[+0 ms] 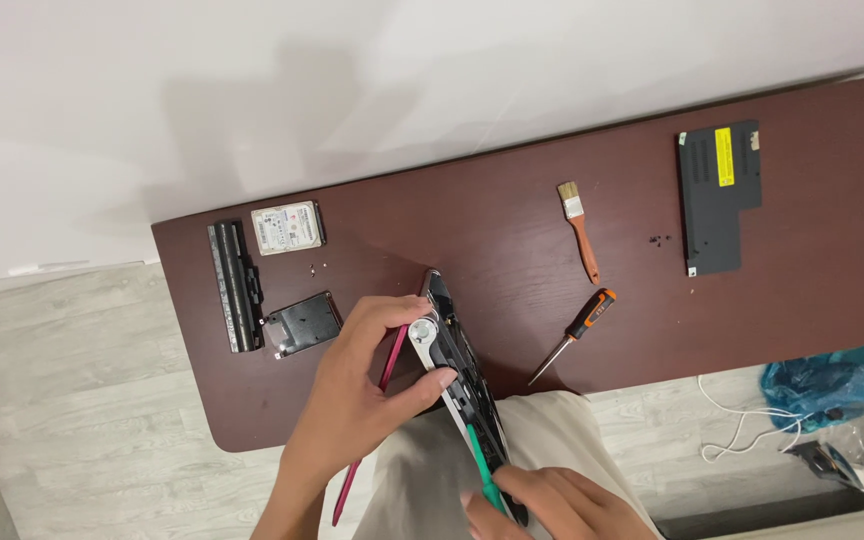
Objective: Disassembling a laptop using a screwdriver and prying tool to access internal components
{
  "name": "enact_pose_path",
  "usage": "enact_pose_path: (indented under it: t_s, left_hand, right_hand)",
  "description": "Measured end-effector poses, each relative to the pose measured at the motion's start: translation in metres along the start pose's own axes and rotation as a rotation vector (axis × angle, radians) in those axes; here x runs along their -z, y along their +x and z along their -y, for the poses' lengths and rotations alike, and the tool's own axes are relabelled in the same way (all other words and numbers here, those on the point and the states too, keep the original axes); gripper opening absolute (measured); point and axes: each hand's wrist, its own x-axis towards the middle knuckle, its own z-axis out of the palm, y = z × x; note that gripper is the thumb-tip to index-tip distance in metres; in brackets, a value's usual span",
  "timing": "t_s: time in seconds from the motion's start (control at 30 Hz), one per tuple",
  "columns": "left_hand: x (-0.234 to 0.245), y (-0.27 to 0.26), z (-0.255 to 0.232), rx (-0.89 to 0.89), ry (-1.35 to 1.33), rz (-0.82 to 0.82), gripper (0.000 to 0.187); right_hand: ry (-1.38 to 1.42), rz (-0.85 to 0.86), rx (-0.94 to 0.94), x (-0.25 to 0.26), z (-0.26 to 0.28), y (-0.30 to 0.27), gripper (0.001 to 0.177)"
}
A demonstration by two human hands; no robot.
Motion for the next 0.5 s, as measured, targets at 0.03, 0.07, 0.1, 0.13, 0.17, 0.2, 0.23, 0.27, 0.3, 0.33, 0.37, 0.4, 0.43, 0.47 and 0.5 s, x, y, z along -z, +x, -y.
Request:
enact_pose_path:
  t_s: [0.03,0.07,0.1,0.13,0.17,0.2,0.23,0.27,0.3,0.33,0.37,0.4,0.43,0.47,0.5]
  left_hand:
    - [0.000,-0.001,-0.001,-0.002,0.001,0.003,0.050]
    - [0.000,0.000,-0.001,-0.006,-0.002,0.003,0.052]
    - [0.000,0.000,-0.002,-0.009,-0.005,0.002,0.053]
    - [0.000,0.000,-0.002,-0.009,-0.005,-0.001,0.053]
    - [0.000,0.000,-0.002,-0.011,0.004,0.002,0.054]
    - [0.000,0.000,-0.002,-0.011,0.013,0.005,0.054]
    - [0.000,0.001,-0.001,-0.011,0.013,0.002,0.054]
    - [0.000,0.001,-0.001,-0.030,0.013,0.005,0.052]
    - [0.000,0.001,0.000,-0.048,0.013,0.009,0.050]
    - [0.000,0.000,-0.001,-0.048,0.012,0.008,0.050]
    - [0.000,0.000,-0.001,-0.061,-0.006,0.007,0.048]
    - [0.001,-0.001,-0.002,-0.073,-0.023,0.005,0.046]
    - [0.000,-0.001,-0.003,-0.072,-0.024,0.004,0.046]
    - [0.000,0.000,-0.004,-0.051,-0.034,0.012,0.045]
    - [0.000,0.000,-0.004,-0.030,-0.045,0.020,0.043]
  right_hand:
    - [-0.001,-0.003,-0.003,-0.002,0.001,0.001,0.027]
    - [-0.040,-0.023,0.030,-0.004,0.000,0.004,0.021]
    - [-0.080,-0.043,0.062,-0.007,-0.001,0.007,0.014]
    - [-0.080,-0.043,0.065,-0.005,-0.002,0.007,0.014]
    - [-0.061,-0.012,0.078,-0.004,-0.004,0.007,0.012]
    - [-0.042,0.019,0.090,-0.003,-0.006,0.008,0.014]
    - [-0.042,0.020,0.093,-0.002,-0.006,0.012,0.014]
    - [-0.018,-0.011,0.105,-0.002,-0.006,0.015,0.016]
    - [0.007,-0.042,0.117,-0.002,-0.007,0.018,0.019]
    - [0.006,-0.042,0.117,0.000,-0.011,0.019,0.019]
    - [0.051,-0.014,0.122,0.001,-0.016,0.019,0.019]
    - [0.097,0.014,0.128,0.002,-0.020,0.019,0.020]
    - [0.097,0.016,0.129,0.003,-0.023,0.019,0.020]
    - [0.135,0.046,0.112,0.004,-0.025,0.020,0.020]
    - [0.174,0.076,0.095,0.005,-0.028,0.020,0.020]
